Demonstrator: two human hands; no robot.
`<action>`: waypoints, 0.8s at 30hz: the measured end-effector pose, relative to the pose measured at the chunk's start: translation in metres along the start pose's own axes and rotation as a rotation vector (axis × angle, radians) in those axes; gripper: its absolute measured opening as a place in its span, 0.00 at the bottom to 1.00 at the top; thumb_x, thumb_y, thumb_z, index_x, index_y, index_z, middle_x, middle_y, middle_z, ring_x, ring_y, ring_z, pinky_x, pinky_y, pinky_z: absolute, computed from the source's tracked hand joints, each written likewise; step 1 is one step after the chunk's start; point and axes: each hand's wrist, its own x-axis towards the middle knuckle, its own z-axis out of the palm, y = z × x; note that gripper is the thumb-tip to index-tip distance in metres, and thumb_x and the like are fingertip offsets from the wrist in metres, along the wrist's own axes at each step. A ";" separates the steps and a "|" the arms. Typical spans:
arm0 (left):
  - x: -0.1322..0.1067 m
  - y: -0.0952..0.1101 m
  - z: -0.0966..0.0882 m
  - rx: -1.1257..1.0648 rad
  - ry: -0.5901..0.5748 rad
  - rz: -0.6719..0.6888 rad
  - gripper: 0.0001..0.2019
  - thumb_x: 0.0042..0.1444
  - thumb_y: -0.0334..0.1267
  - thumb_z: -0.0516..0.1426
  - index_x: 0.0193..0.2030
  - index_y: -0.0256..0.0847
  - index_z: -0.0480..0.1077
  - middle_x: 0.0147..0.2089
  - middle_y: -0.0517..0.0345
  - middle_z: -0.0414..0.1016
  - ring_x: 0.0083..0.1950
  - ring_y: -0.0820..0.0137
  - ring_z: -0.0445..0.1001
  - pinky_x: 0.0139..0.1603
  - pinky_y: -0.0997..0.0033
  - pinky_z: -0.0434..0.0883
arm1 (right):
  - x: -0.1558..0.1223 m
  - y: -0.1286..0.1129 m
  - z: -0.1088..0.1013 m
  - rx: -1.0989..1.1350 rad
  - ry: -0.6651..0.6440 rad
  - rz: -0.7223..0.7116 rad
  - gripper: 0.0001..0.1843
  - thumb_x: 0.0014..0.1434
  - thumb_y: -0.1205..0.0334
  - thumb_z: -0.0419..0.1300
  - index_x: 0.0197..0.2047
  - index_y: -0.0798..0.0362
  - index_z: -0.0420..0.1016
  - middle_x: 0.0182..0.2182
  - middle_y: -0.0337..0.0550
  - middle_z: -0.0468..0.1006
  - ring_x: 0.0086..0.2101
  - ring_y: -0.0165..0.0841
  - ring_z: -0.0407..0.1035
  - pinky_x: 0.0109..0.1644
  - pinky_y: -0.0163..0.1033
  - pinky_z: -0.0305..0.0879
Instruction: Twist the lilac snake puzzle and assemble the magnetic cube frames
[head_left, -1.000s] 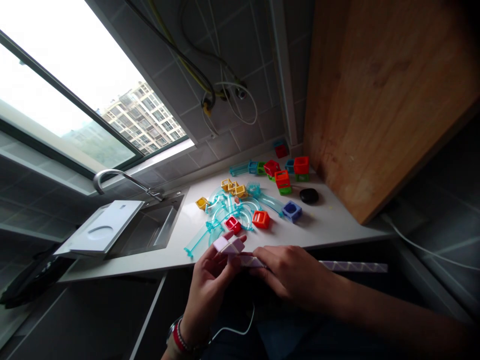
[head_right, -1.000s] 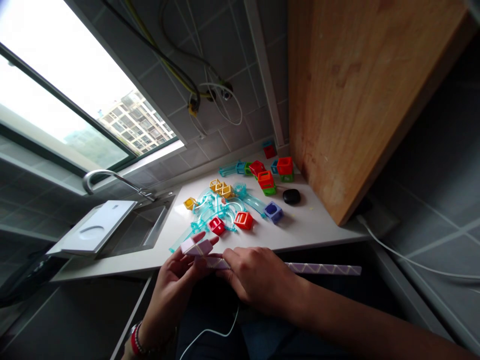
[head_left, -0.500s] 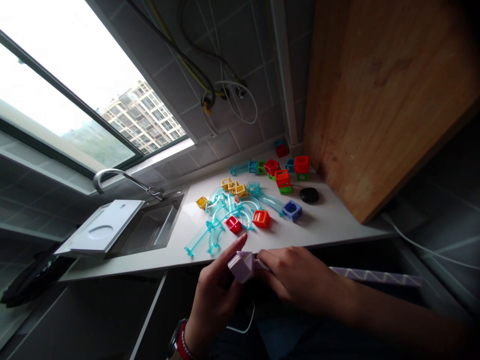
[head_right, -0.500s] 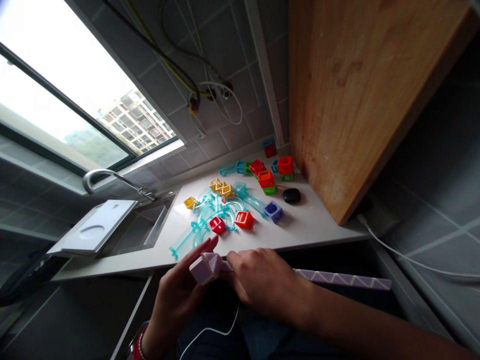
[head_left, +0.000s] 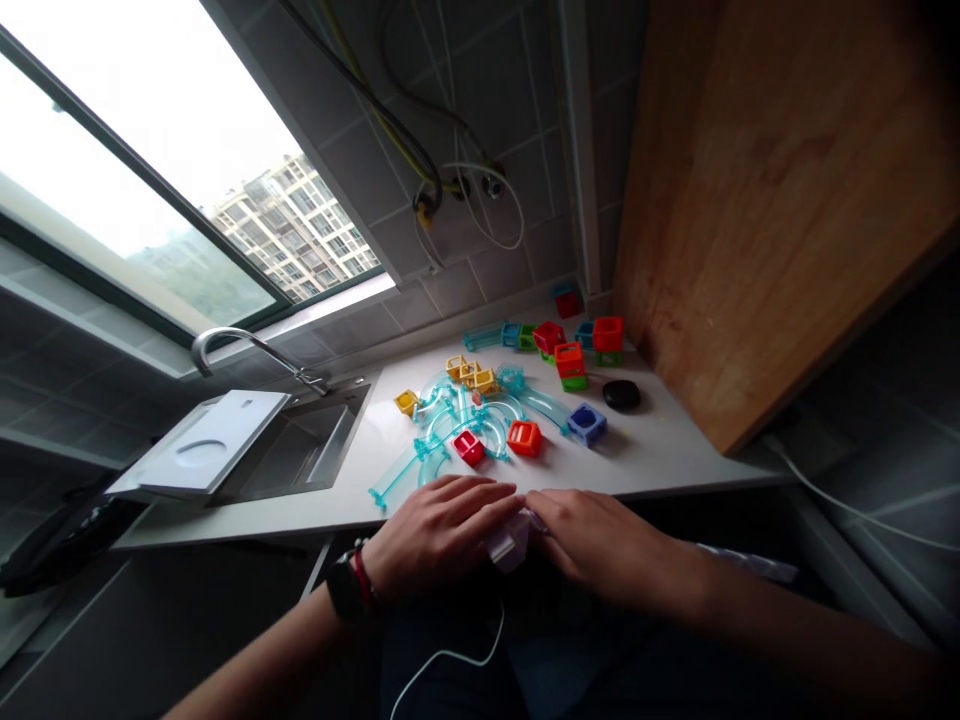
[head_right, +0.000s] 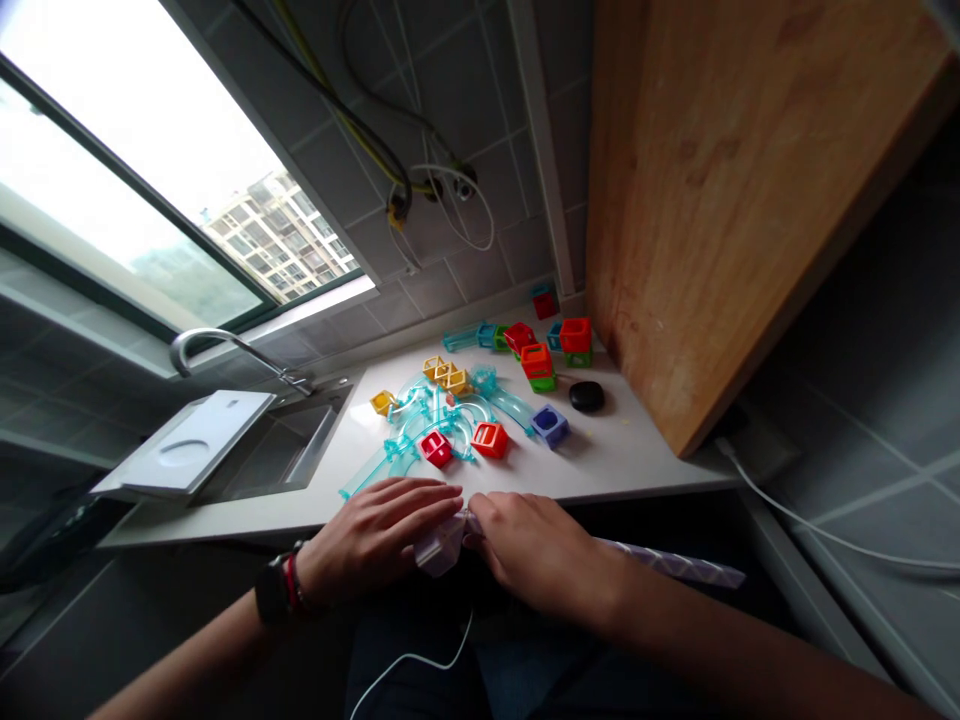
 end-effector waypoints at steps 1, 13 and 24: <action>0.003 -0.008 -0.002 0.066 -0.033 0.078 0.21 0.70 0.36 0.55 0.67 0.37 0.65 0.61 0.42 0.79 0.57 0.57 0.80 0.53 0.55 0.79 | 0.001 0.001 0.002 -0.007 -0.009 0.011 0.12 0.70 0.64 0.54 0.53 0.53 0.74 0.47 0.53 0.84 0.47 0.45 0.80 0.46 0.41 0.68; 0.016 -0.030 0.007 0.347 -0.131 0.323 0.08 0.71 0.40 0.55 0.50 0.40 0.70 0.33 0.57 0.75 0.33 0.67 0.73 0.30 0.64 0.67 | 0.008 0.010 0.018 -0.036 -0.113 0.034 0.12 0.70 0.59 0.56 0.51 0.53 0.77 0.43 0.53 0.85 0.44 0.46 0.81 0.44 0.41 0.68; 0.002 -0.028 0.033 0.059 -0.310 0.092 0.13 0.63 0.46 0.61 0.47 0.41 0.69 0.37 0.57 0.78 0.35 0.67 0.76 0.32 0.66 0.68 | 0.003 0.014 0.019 -0.068 -0.121 -0.056 0.12 0.66 0.54 0.64 0.47 0.51 0.78 0.44 0.49 0.84 0.44 0.49 0.80 0.45 0.48 0.72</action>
